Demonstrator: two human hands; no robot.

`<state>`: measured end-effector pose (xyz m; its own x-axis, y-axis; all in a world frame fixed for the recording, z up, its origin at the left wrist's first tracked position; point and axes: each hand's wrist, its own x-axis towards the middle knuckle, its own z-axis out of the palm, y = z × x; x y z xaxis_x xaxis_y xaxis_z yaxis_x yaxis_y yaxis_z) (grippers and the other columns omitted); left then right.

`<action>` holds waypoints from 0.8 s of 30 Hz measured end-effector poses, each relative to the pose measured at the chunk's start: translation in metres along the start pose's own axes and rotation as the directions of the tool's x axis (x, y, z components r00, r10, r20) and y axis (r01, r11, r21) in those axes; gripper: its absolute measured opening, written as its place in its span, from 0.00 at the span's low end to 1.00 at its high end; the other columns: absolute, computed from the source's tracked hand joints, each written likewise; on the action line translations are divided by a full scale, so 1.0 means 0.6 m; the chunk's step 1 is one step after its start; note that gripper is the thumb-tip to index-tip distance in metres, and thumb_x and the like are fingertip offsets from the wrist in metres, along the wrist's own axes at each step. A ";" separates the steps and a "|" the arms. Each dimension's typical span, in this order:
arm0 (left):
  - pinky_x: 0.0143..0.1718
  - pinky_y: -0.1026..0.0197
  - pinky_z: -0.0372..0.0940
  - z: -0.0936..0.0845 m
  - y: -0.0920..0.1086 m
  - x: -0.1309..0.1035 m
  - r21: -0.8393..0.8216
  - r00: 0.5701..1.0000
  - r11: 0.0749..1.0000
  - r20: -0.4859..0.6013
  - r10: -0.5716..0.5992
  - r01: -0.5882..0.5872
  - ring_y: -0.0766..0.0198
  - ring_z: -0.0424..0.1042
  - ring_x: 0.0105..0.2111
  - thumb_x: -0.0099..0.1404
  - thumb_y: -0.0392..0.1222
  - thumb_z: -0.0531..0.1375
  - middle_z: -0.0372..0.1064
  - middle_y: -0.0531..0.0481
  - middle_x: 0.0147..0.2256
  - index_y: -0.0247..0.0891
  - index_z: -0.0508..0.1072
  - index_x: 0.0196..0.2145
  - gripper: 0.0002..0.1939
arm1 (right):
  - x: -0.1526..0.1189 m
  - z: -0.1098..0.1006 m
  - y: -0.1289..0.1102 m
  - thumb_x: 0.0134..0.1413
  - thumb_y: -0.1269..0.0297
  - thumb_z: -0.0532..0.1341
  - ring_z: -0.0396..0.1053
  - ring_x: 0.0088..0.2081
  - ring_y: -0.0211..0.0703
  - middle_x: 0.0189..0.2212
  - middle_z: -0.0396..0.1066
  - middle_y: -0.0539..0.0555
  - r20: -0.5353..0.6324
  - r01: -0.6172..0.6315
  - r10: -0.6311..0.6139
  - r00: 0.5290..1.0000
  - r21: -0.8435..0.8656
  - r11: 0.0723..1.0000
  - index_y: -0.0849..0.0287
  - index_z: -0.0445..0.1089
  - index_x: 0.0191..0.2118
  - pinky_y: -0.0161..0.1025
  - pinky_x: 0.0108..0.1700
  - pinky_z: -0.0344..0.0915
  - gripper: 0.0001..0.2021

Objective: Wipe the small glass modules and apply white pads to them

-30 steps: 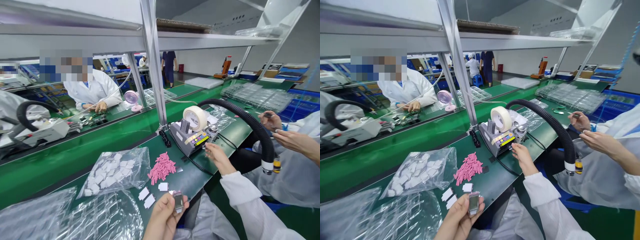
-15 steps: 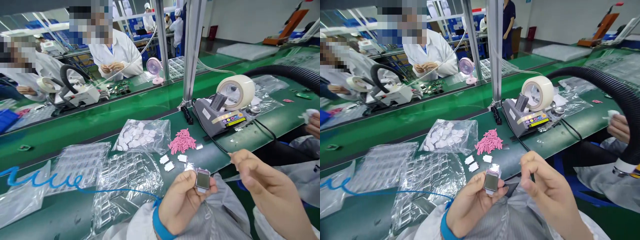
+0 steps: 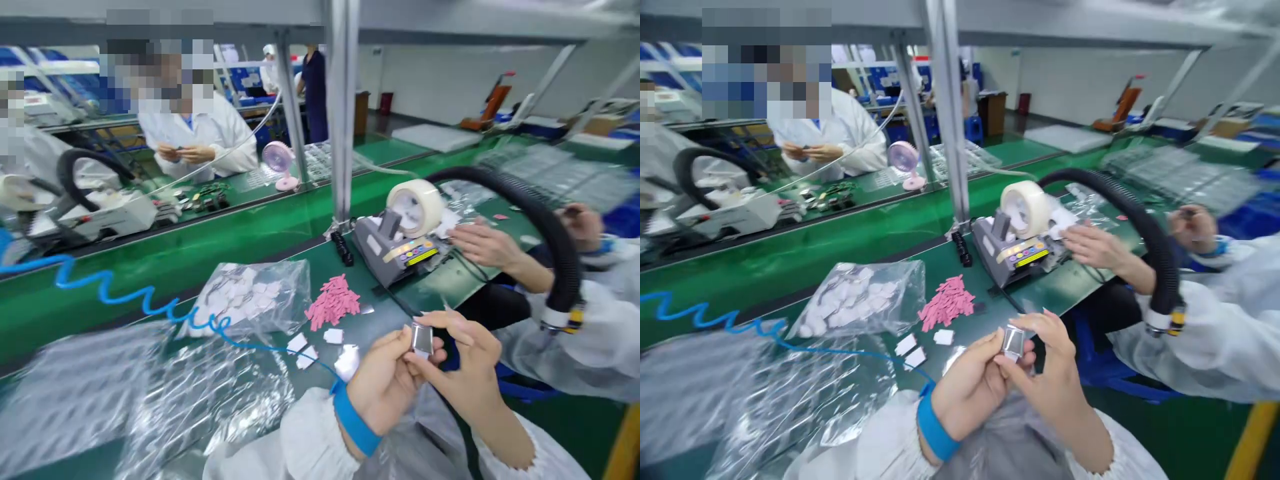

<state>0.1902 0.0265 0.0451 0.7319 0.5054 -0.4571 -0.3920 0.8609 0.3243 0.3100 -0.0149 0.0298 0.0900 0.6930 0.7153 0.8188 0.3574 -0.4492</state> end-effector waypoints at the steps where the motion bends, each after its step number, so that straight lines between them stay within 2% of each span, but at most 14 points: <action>1: 0.34 0.64 0.62 0.014 -0.013 0.029 0.032 0.999 0.999 0.030 -0.043 0.042 0.65 0.74 0.29 0.60 0.44 0.60 0.74 0.44 0.30 0.31 0.72 0.35 0.11 | -0.008 -0.018 0.022 0.49 0.63 0.64 0.69 0.38 0.48 0.34 0.70 0.54 -0.055 -0.011 0.006 0.998 -0.098 0.995 0.56 0.64 0.44 0.53 0.49 0.62 0.15; 3: 0.33 0.63 0.62 0.043 -0.049 0.092 0.103 0.987 0.986 0.086 -0.136 0.127 0.64 0.73 0.28 0.61 0.43 0.59 0.74 0.43 0.29 0.31 0.71 0.34 0.11 | -0.035 -0.060 0.075 0.47 0.62 0.65 0.70 0.38 0.49 0.34 0.72 0.54 -0.147 -0.087 0.053 0.988 -0.239 0.967 0.57 0.68 0.41 0.52 0.48 0.62 0.14; 5: 0.33 0.62 0.63 0.069 -0.095 0.159 0.186 0.965 0.959 0.112 -0.237 0.214 0.64 0.73 0.28 0.62 0.43 0.57 0.73 0.45 0.29 0.31 0.71 0.34 0.10 | -0.075 -0.101 0.135 0.44 0.60 0.67 0.70 0.39 0.50 0.33 0.72 0.54 -0.234 -0.240 0.175 0.956 -0.290 0.926 0.57 0.69 0.38 0.55 0.51 0.58 0.14; 7: 0.34 0.60 0.64 0.092 -0.143 0.227 0.269 0.937 0.916 0.100 -0.334 0.298 0.65 0.72 0.29 0.64 0.43 0.55 0.72 0.47 0.31 0.31 0.70 0.34 0.11 | -0.120 -0.130 0.194 0.42 0.57 0.67 0.70 0.37 0.50 0.31 0.71 0.53 -0.351 -0.376 0.275 0.895 -0.263 0.888 0.58 0.69 0.34 0.57 0.55 0.52 0.14; 9: 0.35 0.57 0.67 0.109 -0.186 0.287 0.333 0.915 0.873 0.065 -0.398 0.356 0.65 0.71 0.32 0.65 0.44 0.54 0.71 0.48 0.35 0.32 0.70 0.37 0.12 | -0.156 -0.144 0.245 0.44 0.57 0.66 0.69 0.37 0.49 0.31 0.71 0.54 -0.440 -0.450 0.318 0.840 -0.238 0.861 0.60 0.67 0.39 0.57 0.54 0.54 0.17; 10: 0.36 0.56 0.67 0.115 -0.203 0.312 0.355 0.912 0.859 0.041 -0.408 0.369 0.65 0.71 0.33 0.65 0.45 0.54 0.71 0.48 0.37 0.33 0.69 0.39 0.12 | -0.168 -0.146 0.266 0.45 0.58 0.65 0.70 0.36 0.48 0.32 0.71 0.54 -0.470 -0.475 0.335 0.816 -0.217 0.853 0.61 0.63 0.46 0.56 0.51 0.58 0.22; 12: 0.36 0.56 0.68 0.125 -0.228 0.352 0.383 0.914 0.844 -0.003 -0.406 0.376 0.64 0.70 0.35 0.64 0.45 0.55 0.70 0.47 0.39 0.33 0.69 0.41 0.13 | -0.181 -0.146 0.298 0.47 0.60 0.64 0.70 0.35 0.47 0.32 0.71 0.54 -0.489 -0.517 0.386 0.782 -0.161 0.841 0.64 0.47 0.58 0.53 0.44 0.64 0.36; 14: 0.35 0.57 0.68 0.131 -0.239 0.372 0.394 0.923 0.843 -0.033 -0.384 0.365 0.64 0.70 0.35 0.64 0.45 0.55 0.69 0.47 0.39 0.34 0.68 0.42 0.13 | -0.183 -0.144 0.317 0.47 0.62 0.64 0.71 0.34 0.47 0.32 0.72 0.54 -0.471 -0.542 0.439 0.765 -0.104 0.834 0.64 0.33 0.62 0.50 0.41 0.67 0.45; 17: 0.34 0.58 0.68 0.128 -0.237 0.363 0.384 0.941 0.863 -0.048 -0.335 0.327 0.65 0.70 0.33 0.64 0.45 0.55 0.69 0.48 0.37 0.33 0.69 0.40 0.12 | -0.181 -0.141 0.318 0.45 0.62 0.66 0.71 0.39 0.49 0.34 0.72 0.56 -0.458 -0.553 0.480 0.748 -0.031 0.833 0.64 0.33 0.62 0.53 0.44 0.66 0.46; 19: 0.33 0.59 0.67 0.119 -0.224 0.330 0.362 0.956 0.886 -0.055 -0.289 0.289 0.67 0.70 0.30 0.65 0.44 0.54 0.70 0.50 0.34 0.33 0.68 0.37 0.11 | -0.184 -0.138 0.297 0.44 0.60 0.67 0.68 0.45 0.52 0.40 0.70 0.60 -0.488 -0.547 0.487 0.724 0.022 0.837 0.63 0.39 0.60 0.56 0.49 0.62 0.44; 22: 0.38 0.60 0.64 0.097 -0.187 0.242 0.318 0.971 0.917 -0.059 -0.233 0.239 0.67 0.72 0.28 0.64 0.40 0.55 0.72 0.49 0.28 0.34 0.65 0.30 0.07 | -0.190 -0.134 0.231 0.49 0.58 0.64 0.63 0.52 0.53 0.49 0.61 0.64 -0.556 -0.531 0.498 0.665 0.116 0.839 0.59 0.50 0.54 0.57 0.53 0.59 0.30; 24: 0.43 0.59 0.63 0.083 -0.154 0.169 0.285 0.975 0.933 -0.056 -0.214 0.221 0.65 0.74 0.28 0.62 0.39 0.57 0.75 0.44 0.30 0.36 0.63 0.28 0.07 | -0.186 -0.135 0.171 0.55 0.60 0.59 0.62 0.53 0.51 0.51 0.59 0.62 -0.560 -0.502 0.529 0.637 0.219 0.837 0.56 0.54 0.48 0.55 0.53 0.59 0.18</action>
<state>0.3283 -0.0046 0.0102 0.7664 0.3124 -0.5613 -0.0453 0.8979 0.4378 0.4302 -0.1065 -0.0528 0.8082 0.2802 0.5180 0.5156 0.0882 -0.8523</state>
